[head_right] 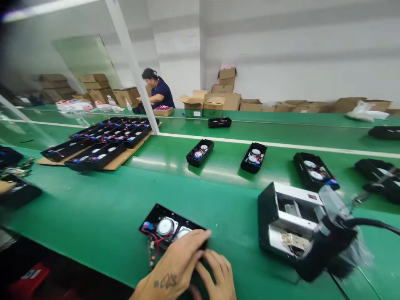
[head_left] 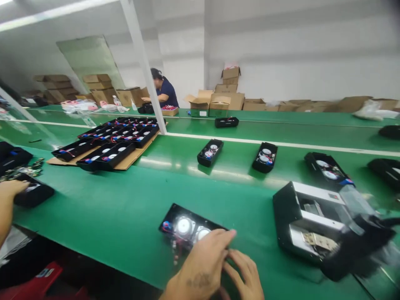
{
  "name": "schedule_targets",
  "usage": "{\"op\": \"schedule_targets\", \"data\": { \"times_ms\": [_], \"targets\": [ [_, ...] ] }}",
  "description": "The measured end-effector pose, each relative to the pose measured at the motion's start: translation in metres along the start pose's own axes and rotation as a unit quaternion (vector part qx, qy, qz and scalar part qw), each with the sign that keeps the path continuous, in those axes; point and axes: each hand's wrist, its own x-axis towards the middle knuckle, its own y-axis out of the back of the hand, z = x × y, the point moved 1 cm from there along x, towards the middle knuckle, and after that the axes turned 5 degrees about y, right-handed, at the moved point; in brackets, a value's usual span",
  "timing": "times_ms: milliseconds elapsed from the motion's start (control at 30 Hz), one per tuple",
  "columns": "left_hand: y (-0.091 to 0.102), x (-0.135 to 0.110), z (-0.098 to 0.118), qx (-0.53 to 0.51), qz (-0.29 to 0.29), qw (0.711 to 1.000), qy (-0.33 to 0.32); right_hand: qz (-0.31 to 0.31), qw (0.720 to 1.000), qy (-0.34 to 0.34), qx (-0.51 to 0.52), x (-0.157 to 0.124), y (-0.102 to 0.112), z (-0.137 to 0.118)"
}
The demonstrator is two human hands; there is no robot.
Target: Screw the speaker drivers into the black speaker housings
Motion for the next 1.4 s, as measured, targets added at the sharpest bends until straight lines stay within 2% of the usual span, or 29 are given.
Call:
{"op": "schedule_targets", "data": {
  "times_ms": [67, 100, 167, 233, 333, 400, 500, 600, 667, 733, 833, 900, 967, 1033, 1100, 1233, 1400],
  "targets": [
    [0.007, 0.006, 0.013, -0.065, -0.019, 0.995, -0.079, -0.069, 0.997, 0.019, -0.018, 0.016, 0.01, 0.004],
    [0.013, 0.007, 0.011, -0.09, 0.0, 0.992, -0.088, -0.105, 0.994, 0.009, -0.016, 0.022, 0.018, 0.008],
    [0.026, 0.005, -0.006, -0.118, 0.062, 0.99, -0.05, -0.169, 0.985, -0.021, -0.003, 0.03, 0.04, 0.021],
    [0.035, -0.001, -0.032, -0.113, 0.093, 0.989, 0.014, -0.204, 0.978, -0.05, -0.002, 0.032, 0.061, 0.035],
    [0.034, -0.016, -0.068, -0.088, 0.077, 0.99, 0.079, -0.219, 0.971, -0.085, -0.038, 0.028, 0.077, 0.039],
    [0.029, -0.027, -0.08, -0.085, 0.058, 0.99, 0.094, -0.22, 0.97, -0.09, -0.051, 0.023, 0.072, 0.026],
    [0.019, -0.035, -0.081, -0.102, 0.035, 0.99, 0.087, -0.178, 0.98, -0.087, -0.01, 0.019, 0.05, -0.003],
    [0.01, -0.031, -0.069, -0.138, -0.008, 0.989, 0.059, -0.049, 0.987, -0.142, 0.061, 0.024, 0.033, -0.02],
    [0.003, -0.023, -0.061, -0.161, -0.024, 0.986, 0.042, 0.006, 0.973, -0.199, 0.115, 0.03, 0.028, -0.021],
    [-0.004, -0.015, -0.055, -0.176, -0.003, 0.984, 0.031, 0.021, 0.947, -0.273, 0.17, 0.036, 0.026, -0.02],
    [-0.015, -0.008, -0.048, -0.193, 0.056, 0.979, 0.035, 0.038, 0.883, -0.393, 0.254, 0.04, 0.022, -0.023],
    [-0.02, -0.007, -0.045, -0.202, 0.084, 0.974, 0.049, 0.058, 0.845, -0.437, 0.302, 0.042, 0.017, -0.028],
    [-0.021, -0.008, -0.042, -0.203, 0.095, 0.973, 0.049, 0.078, 0.829, -0.455, 0.315, 0.046, 0.012, -0.032],
    [-0.019, -0.01, -0.04, -0.195, 0.084, 0.977, 0.033, 0.079, 0.833, -0.465, 0.288, 0.053, 0.01, -0.032],
    [-0.014, -0.011, -0.042, -0.185, 0.059, 0.981, 0.013, 0.051, 0.847, -0.464, 0.255, 0.062, 0.013, -0.025],
    [-0.009, -0.009, -0.048, -0.19, 0.035, 0.981, -0.005, -0.008, 0.876, -0.419, 0.238, 0.073, 0.03, -0.004],
    [-0.017, -0.008, -0.047, -0.159, 0.063, 0.982, 0.083, -0.095, 0.917, -0.318, 0.221, 0.074, 0.056, 0.015]
  ]
}}
